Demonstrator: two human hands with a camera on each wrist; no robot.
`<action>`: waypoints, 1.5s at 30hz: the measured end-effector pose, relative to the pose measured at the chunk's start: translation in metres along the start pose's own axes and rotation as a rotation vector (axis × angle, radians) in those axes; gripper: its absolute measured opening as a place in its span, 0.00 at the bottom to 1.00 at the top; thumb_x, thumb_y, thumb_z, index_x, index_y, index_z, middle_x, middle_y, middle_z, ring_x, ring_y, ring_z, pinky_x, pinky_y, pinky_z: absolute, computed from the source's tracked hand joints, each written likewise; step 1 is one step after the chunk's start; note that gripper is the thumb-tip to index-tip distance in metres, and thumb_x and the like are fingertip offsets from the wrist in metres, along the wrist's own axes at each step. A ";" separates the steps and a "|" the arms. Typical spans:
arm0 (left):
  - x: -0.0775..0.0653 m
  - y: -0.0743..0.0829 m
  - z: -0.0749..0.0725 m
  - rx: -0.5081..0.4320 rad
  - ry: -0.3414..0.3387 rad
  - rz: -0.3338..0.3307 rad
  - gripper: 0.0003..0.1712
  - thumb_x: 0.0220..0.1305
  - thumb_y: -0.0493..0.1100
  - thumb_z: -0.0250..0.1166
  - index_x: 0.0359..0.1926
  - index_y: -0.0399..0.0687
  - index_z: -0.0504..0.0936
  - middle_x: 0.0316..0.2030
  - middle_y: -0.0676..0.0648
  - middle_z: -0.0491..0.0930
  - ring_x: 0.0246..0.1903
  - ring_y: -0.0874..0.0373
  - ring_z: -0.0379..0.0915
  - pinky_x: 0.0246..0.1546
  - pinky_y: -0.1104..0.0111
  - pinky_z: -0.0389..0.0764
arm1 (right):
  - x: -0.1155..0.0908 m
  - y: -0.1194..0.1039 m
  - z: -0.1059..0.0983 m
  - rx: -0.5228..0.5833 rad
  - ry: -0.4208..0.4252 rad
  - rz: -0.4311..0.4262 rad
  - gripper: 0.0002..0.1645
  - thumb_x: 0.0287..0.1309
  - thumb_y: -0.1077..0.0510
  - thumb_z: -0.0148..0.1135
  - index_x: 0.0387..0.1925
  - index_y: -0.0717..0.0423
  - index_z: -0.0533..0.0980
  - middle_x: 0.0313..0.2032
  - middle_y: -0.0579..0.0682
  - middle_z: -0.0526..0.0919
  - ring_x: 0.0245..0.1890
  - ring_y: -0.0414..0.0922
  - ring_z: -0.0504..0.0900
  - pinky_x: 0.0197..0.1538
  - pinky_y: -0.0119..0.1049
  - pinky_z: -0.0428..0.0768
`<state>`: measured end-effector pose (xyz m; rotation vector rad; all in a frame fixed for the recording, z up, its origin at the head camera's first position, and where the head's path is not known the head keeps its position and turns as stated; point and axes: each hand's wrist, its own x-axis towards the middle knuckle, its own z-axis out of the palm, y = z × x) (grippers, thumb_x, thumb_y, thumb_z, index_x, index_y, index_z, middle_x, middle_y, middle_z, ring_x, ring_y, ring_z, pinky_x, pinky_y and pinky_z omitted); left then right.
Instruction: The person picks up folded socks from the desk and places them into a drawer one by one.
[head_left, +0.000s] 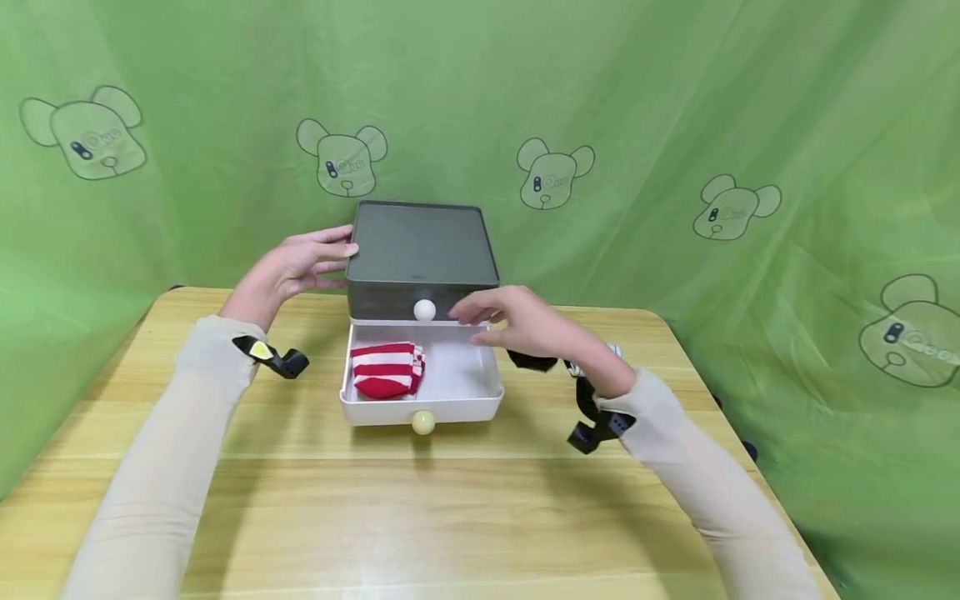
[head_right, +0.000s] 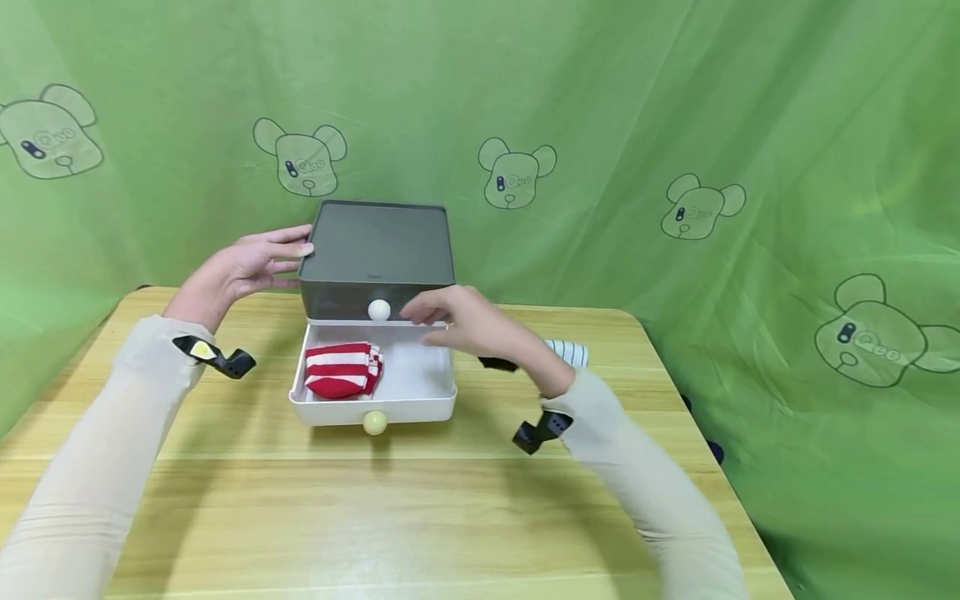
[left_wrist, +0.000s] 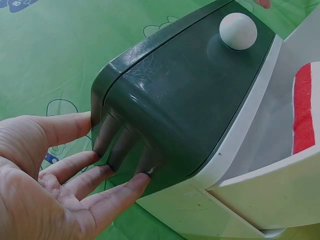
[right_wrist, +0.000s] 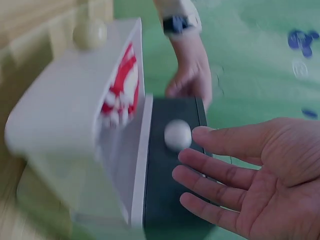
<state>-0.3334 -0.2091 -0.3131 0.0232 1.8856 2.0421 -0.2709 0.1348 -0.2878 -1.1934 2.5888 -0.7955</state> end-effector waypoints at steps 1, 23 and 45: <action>0.000 0.000 0.000 0.001 0.003 0.001 0.42 0.75 0.41 0.59 0.81 0.54 0.47 0.80 0.41 0.51 0.80 0.44 0.48 0.79 0.47 0.57 | -0.006 0.006 -0.005 0.000 0.015 0.020 0.23 0.61 0.67 0.68 0.59 0.62 0.79 0.54 0.59 0.86 0.56 0.55 0.84 0.62 0.53 0.83; 0.002 -0.001 0.000 -0.003 0.005 -0.003 0.43 0.74 0.41 0.60 0.81 0.55 0.48 0.80 0.41 0.51 0.80 0.44 0.48 0.79 0.47 0.57 | -0.104 0.151 -0.032 -0.135 -0.031 0.311 0.19 0.54 0.69 0.72 0.49 0.72 0.81 0.42 0.65 0.87 0.42 0.56 0.87 0.45 0.43 0.89; -0.002 0.002 0.001 -0.006 -0.008 -0.010 0.43 0.76 0.41 0.59 0.81 0.54 0.46 0.81 0.42 0.47 0.80 0.44 0.45 0.80 0.48 0.56 | -0.136 0.199 0.002 -0.229 0.019 0.390 0.14 0.46 0.65 0.79 0.37 0.63 0.86 0.34 0.56 0.89 0.37 0.53 0.85 0.43 0.47 0.86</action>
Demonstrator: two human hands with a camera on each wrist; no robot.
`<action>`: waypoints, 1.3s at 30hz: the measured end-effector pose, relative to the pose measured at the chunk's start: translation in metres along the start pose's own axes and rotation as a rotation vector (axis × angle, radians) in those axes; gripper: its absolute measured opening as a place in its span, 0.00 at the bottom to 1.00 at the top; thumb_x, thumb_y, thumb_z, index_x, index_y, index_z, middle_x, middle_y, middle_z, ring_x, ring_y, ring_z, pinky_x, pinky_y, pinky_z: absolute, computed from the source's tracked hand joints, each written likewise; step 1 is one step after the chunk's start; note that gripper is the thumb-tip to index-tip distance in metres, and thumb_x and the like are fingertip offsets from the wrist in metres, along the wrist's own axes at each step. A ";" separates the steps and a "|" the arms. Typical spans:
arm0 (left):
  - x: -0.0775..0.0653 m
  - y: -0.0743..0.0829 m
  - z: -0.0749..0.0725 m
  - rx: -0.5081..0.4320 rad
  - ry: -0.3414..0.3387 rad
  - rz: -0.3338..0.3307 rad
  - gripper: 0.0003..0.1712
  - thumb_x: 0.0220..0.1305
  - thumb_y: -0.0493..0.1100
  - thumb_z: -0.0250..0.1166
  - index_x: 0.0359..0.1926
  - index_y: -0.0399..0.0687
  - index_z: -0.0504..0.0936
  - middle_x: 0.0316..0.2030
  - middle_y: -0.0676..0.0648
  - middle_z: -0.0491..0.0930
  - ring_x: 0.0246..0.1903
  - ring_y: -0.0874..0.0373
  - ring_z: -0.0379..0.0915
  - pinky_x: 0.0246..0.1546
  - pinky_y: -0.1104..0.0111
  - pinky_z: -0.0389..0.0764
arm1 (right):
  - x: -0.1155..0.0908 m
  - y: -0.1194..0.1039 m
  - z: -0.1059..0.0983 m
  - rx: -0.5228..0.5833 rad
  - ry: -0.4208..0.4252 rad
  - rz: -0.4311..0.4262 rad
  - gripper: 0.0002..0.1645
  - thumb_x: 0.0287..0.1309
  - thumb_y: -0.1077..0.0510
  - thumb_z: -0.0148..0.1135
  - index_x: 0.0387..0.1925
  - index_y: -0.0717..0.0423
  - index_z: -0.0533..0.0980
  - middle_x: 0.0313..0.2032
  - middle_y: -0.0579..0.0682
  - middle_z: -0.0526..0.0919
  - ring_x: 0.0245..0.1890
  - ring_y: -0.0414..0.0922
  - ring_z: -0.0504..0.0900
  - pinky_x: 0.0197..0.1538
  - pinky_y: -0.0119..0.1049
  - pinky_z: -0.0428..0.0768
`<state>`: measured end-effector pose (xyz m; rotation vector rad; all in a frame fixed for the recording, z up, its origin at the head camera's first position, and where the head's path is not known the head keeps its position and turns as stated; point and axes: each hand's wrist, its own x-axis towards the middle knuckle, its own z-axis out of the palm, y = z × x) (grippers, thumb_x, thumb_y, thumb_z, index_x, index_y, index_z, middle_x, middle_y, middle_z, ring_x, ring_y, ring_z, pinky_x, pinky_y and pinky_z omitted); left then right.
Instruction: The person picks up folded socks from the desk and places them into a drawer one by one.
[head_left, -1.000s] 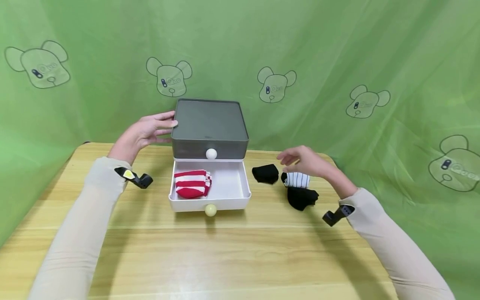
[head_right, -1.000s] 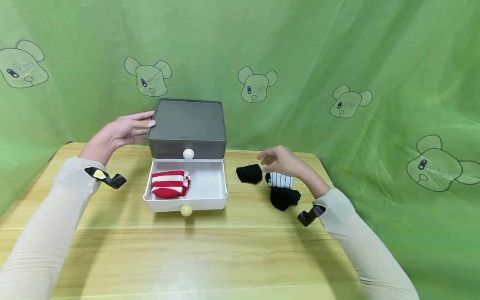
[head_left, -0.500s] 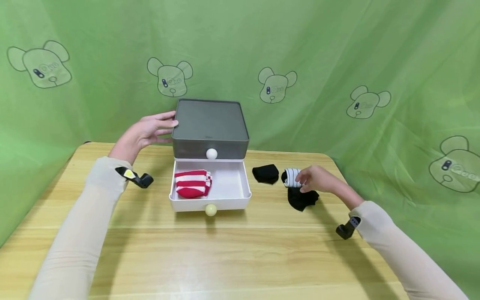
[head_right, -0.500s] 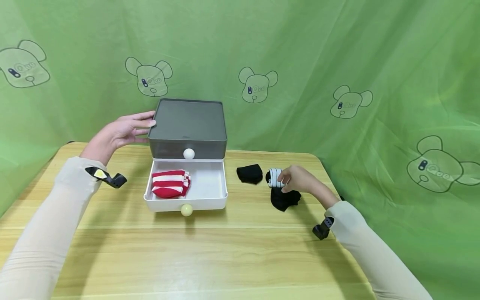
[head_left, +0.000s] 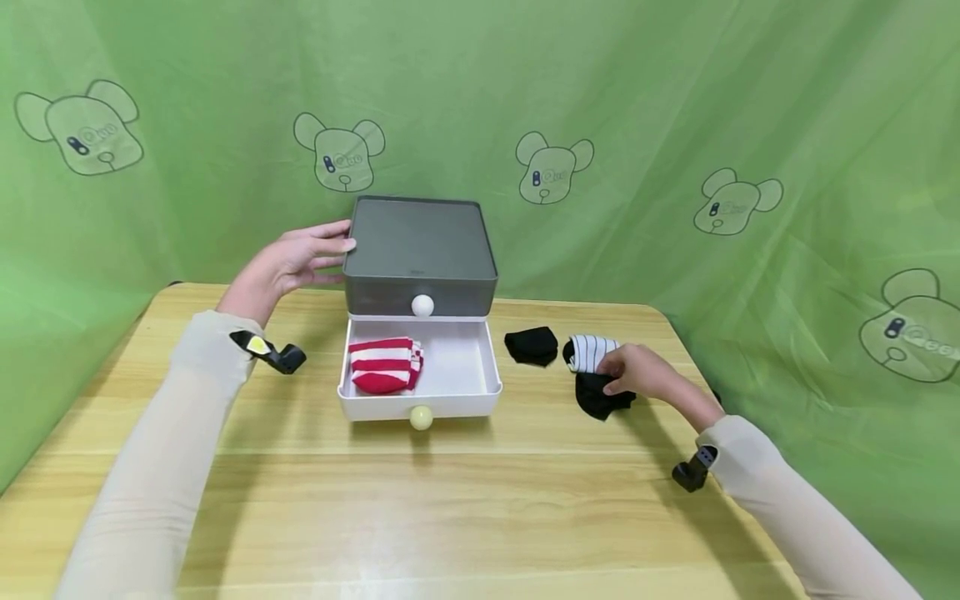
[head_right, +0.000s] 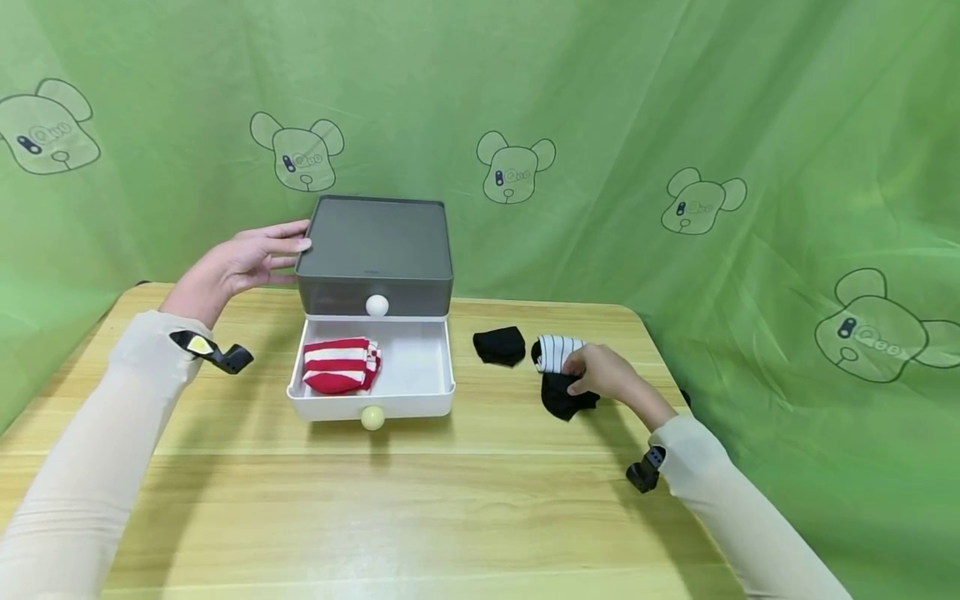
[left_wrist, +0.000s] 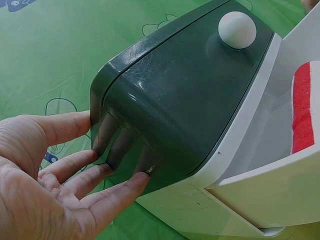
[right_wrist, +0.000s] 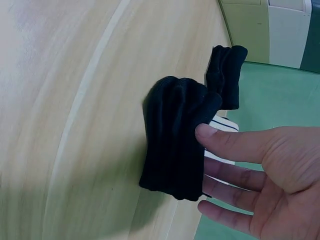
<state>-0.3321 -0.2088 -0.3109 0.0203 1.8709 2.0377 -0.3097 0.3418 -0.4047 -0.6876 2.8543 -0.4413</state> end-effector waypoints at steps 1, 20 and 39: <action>0.000 0.000 0.000 0.002 0.003 0.000 0.43 0.75 0.41 0.59 0.81 0.54 0.46 0.81 0.42 0.48 0.80 0.44 0.46 0.80 0.48 0.56 | 0.000 0.001 0.001 -0.002 0.000 0.000 0.14 0.46 0.65 0.79 0.37 0.63 0.86 0.34 0.57 0.89 0.37 0.54 0.86 0.43 0.48 0.86; 0.004 0.002 0.001 0.006 0.027 -0.005 0.43 0.74 0.41 0.60 0.81 0.57 0.48 0.79 0.42 0.54 0.79 0.46 0.50 0.80 0.48 0.57 | -0.001 -0.002 0.010 0.001 -0.028 0.059 0.15 0.44 0.63 0.80 0.33 0.63 0.81 0.27 0.50 0.80 0.29 0.43 0.72 0.35 0.36 0.74; 0.002 0.000 0.000 -0.008 0.027 -0.009 0.43 0.74 0.41 0.61 0.81 0.57 0.48 0.79 0.42 0.54 0.79 0.45 0.50 0.80 0.48 0.57 | -0.001 -0.011 -0.003 0.216 -0.125 -0.064 0.19 0.50 0.61 0.79 0.44 0.61 0.82 0.40 0.55 0.85 0.44 0.49 0.81 0.44 0.37 0.81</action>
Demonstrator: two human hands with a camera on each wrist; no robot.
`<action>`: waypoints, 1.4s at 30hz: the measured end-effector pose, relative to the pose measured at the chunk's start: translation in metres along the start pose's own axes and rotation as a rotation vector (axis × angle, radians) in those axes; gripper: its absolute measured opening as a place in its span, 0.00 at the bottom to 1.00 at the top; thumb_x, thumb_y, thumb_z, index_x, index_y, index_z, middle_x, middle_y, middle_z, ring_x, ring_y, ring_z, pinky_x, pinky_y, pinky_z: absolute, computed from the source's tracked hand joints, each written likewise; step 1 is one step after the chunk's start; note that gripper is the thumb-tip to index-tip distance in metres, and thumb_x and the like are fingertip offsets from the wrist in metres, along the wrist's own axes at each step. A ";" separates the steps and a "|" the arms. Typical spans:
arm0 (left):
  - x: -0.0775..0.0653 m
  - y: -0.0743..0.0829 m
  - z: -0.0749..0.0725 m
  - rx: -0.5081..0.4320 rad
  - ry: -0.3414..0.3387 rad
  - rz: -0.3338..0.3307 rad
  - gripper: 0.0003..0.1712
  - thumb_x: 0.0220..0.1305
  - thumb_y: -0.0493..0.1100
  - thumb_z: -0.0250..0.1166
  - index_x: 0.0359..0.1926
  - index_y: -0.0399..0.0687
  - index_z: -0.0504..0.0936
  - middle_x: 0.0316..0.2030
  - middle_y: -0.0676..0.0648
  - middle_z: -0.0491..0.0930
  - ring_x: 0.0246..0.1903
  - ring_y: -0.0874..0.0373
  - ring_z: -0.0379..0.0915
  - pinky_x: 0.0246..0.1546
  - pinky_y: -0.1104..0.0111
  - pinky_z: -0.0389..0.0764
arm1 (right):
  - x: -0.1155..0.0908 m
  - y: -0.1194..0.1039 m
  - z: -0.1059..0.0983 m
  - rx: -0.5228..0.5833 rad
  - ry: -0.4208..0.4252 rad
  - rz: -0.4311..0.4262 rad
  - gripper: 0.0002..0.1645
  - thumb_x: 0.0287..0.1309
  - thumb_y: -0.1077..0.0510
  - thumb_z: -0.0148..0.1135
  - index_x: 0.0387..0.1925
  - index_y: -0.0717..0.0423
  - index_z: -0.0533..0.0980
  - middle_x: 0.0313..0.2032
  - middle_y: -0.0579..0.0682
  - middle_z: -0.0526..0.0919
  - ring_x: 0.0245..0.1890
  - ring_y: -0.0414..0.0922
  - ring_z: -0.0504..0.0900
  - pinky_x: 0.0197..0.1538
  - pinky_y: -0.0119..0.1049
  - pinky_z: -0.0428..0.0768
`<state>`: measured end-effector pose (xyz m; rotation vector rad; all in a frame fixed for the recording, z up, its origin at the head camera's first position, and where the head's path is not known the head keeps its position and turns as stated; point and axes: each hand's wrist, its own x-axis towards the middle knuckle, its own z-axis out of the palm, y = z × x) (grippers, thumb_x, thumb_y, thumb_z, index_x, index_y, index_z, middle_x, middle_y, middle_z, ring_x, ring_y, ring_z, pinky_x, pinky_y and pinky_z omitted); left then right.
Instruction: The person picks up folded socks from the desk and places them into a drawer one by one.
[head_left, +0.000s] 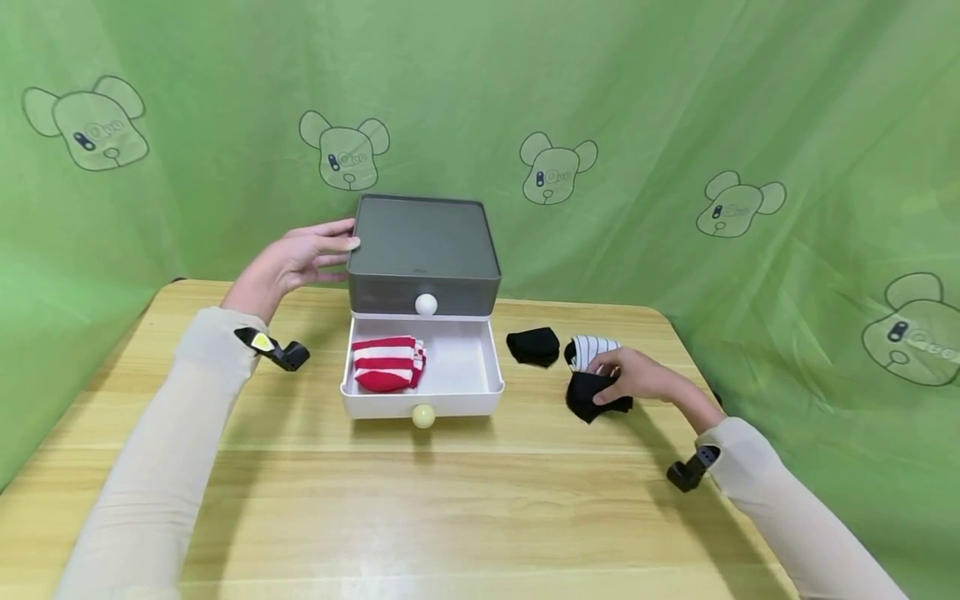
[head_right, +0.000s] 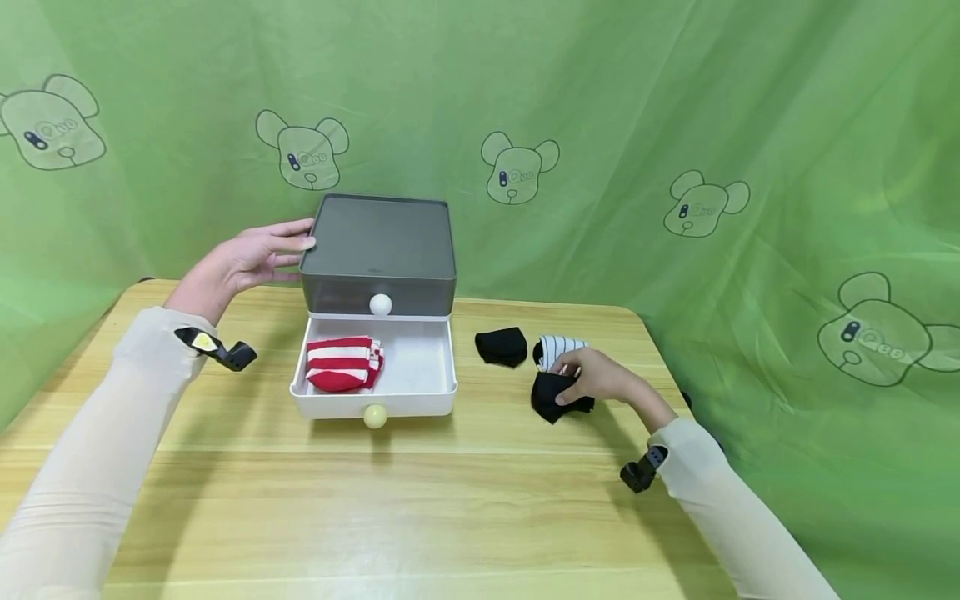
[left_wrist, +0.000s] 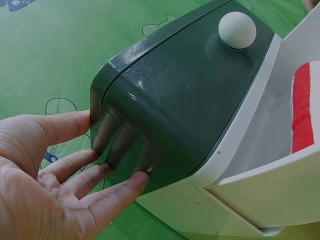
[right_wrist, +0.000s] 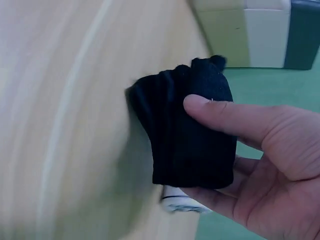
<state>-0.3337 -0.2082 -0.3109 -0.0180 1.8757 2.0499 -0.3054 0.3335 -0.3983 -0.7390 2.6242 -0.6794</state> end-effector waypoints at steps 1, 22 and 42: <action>0.000 0.000 0.000 0.001 -0.003 -0.001 0.43 0.74 0.41 0.61 0.81 0.57 0.48 0.79 0.42 0.54 0.79 0.45 0.49 0.80 0.48 0.57 | 0.000 -0.004 -0.003 0.011 -0.001 -0.006 0.19 0.52 0.61 0.78 0.45 0.61 0.82 0.41 0.55 0.85 0.44 0.49 0.82 0.45 0.37 0.81; 0.001 -0.001 -0.002 -0.011 0.005 0.000 0.43 0.74 0.41 0.60 0.81 0.57 0.48 0.80 0.42 0.53 0.79 0.45 0.49 0.80 0.48 0.56 | 0.011 -0.147 -0.070 0.031 0.045 -0.142 0.18 0.55 0.66 0.74 0.49 0.59 0.82 0.42 0.53 0.89 0.42 0.45 0.87 0.46 0.31 0.87; -0.001 -0.001 -0.001 0.008 -0.024 0.007 0.43 0.75 0.41 0.60 0.81 0.55 0.46 0.81 0.43 0.49 0.80 0.44 0.45 0.80 0.48 0.56 | 0.055 -0.225 -0.020 -0.026 -0.090 -0.282 0.18 0.53 0.66 0.76 0.47 0.59 0.83 0.41 0.51 0.88 0.43 0.44 0.85 0.53 0.40 0.86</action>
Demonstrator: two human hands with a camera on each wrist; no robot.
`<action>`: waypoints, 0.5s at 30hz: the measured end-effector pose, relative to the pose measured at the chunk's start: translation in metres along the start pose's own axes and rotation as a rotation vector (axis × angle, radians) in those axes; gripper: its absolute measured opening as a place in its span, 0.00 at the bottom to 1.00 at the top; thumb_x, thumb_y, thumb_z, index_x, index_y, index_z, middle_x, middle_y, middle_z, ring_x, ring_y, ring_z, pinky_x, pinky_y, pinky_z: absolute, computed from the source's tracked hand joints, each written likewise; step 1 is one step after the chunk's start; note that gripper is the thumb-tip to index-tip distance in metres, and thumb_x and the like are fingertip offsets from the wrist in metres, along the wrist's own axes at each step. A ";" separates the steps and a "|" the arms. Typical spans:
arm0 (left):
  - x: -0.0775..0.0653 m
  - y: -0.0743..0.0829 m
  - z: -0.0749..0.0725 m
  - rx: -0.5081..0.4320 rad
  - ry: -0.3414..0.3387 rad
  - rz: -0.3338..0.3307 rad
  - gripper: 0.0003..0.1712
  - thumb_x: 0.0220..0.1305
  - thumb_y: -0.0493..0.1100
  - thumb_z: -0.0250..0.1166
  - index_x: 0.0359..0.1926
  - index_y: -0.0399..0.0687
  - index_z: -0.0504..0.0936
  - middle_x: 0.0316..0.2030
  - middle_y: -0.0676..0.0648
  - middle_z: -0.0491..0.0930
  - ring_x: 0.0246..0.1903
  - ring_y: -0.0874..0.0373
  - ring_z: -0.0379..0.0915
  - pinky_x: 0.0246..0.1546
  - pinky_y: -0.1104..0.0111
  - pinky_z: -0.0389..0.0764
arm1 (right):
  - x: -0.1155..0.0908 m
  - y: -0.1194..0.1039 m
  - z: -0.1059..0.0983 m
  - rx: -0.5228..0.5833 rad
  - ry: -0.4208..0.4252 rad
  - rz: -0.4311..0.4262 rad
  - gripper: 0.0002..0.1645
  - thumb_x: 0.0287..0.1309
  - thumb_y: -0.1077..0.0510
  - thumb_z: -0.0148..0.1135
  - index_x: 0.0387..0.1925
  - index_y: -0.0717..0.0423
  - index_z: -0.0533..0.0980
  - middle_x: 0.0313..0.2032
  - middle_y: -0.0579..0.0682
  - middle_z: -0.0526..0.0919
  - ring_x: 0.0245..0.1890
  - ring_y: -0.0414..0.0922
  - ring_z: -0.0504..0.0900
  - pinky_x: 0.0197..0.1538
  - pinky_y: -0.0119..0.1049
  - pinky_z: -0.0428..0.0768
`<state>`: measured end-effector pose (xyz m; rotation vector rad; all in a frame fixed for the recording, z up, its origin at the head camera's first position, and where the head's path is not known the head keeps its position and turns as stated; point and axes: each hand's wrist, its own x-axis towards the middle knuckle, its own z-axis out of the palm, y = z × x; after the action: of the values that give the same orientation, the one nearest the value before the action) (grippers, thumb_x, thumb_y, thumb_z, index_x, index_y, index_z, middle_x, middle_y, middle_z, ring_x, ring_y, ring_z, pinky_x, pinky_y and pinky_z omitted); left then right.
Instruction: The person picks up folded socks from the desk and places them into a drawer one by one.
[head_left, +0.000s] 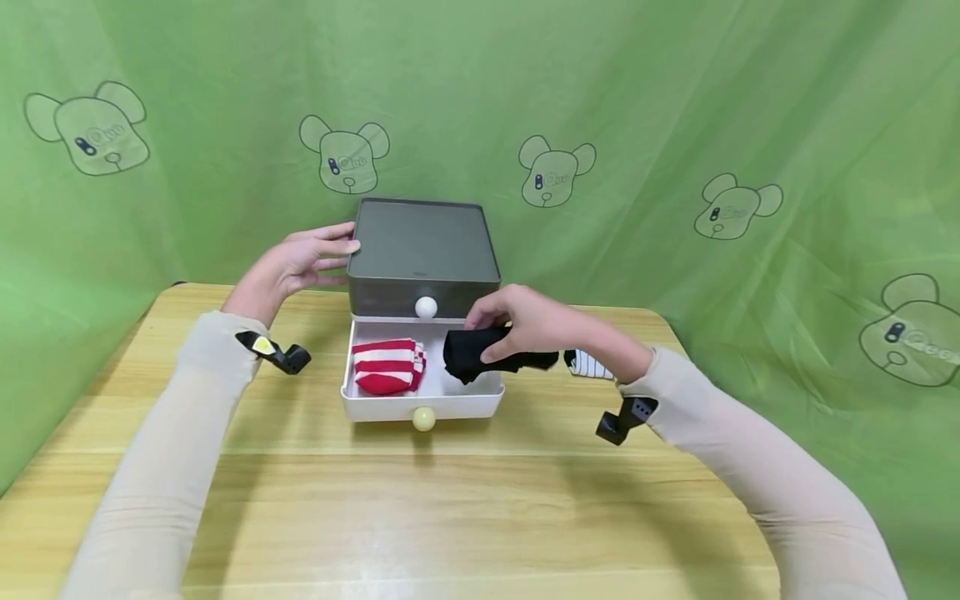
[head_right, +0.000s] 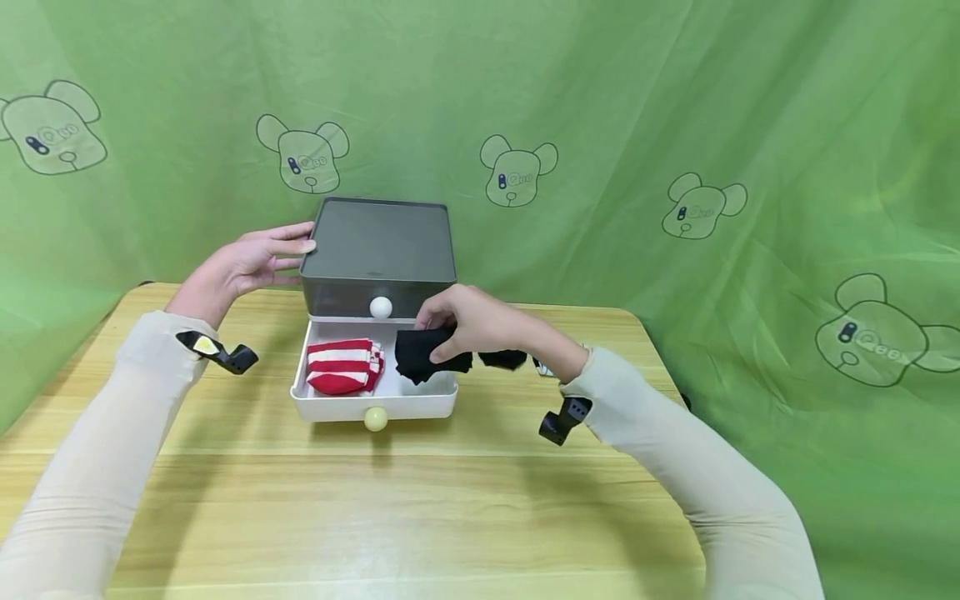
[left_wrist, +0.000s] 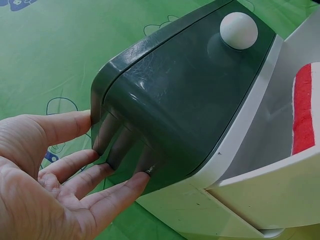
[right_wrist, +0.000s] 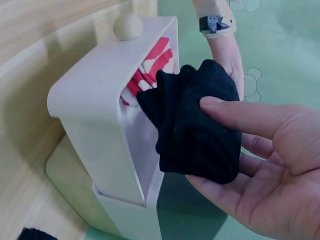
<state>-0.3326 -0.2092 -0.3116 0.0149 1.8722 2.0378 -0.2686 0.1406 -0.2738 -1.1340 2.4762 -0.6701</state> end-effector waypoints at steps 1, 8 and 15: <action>0.000 0.000 0.000 0.001 0.000 0.000 0.43 0.75 0.41 0.59 0.81 0.55 0.46 0.81 0.43 0.49 0.80 0.44 0.45 0.80 0.48 0.56 | 0.002 0.000 0.003 -0.002 -0.001 0.001 0.18 0.53 0.66 0.76 0.47 0.59 0.83 0.41 0.51 0.88 0.42 0.44 0.85 0.52 0.40 0.86; 0.001 -0.001 -0.001 -0.008 0.009 0.003 0.42 0.75 0.40 0.59 0.81 0.56 0.48 0.80 0.43 0.51 0.80 0.44 0.47 0.80 0.48 0.57 | 0.018 0.000 0.018 -0.049 -0.006 0.030 0.18 0.52 0.64 0.77 0.46 0.58 0.83 0.42 0.52 0.88 0.42 0.46 0.84 0.50 0.39 0.87; 0.002 -0.002 -0.001 -0.031 0.020 0.013 0.43 0.73 0.41 0.62 0.81 0.55 0.50 0.53 0.55 0.83 0.78 0.44 0.52 0.79 0.48 0.59 | 0.034 0.007 0.033 -0.092 -0.047 0.074 0.18 0.53 0.63 0.77 0.47 0.57 0.83 0.42 0.52 0.88 0.42 0.45 0.84 0.51 0.39 0.86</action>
<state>-0.3344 -0.2094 -0.3143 -0.0017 1.8569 2.0828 -0.2784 0.1091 -0.3083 -1.0711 2.5186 -0.5076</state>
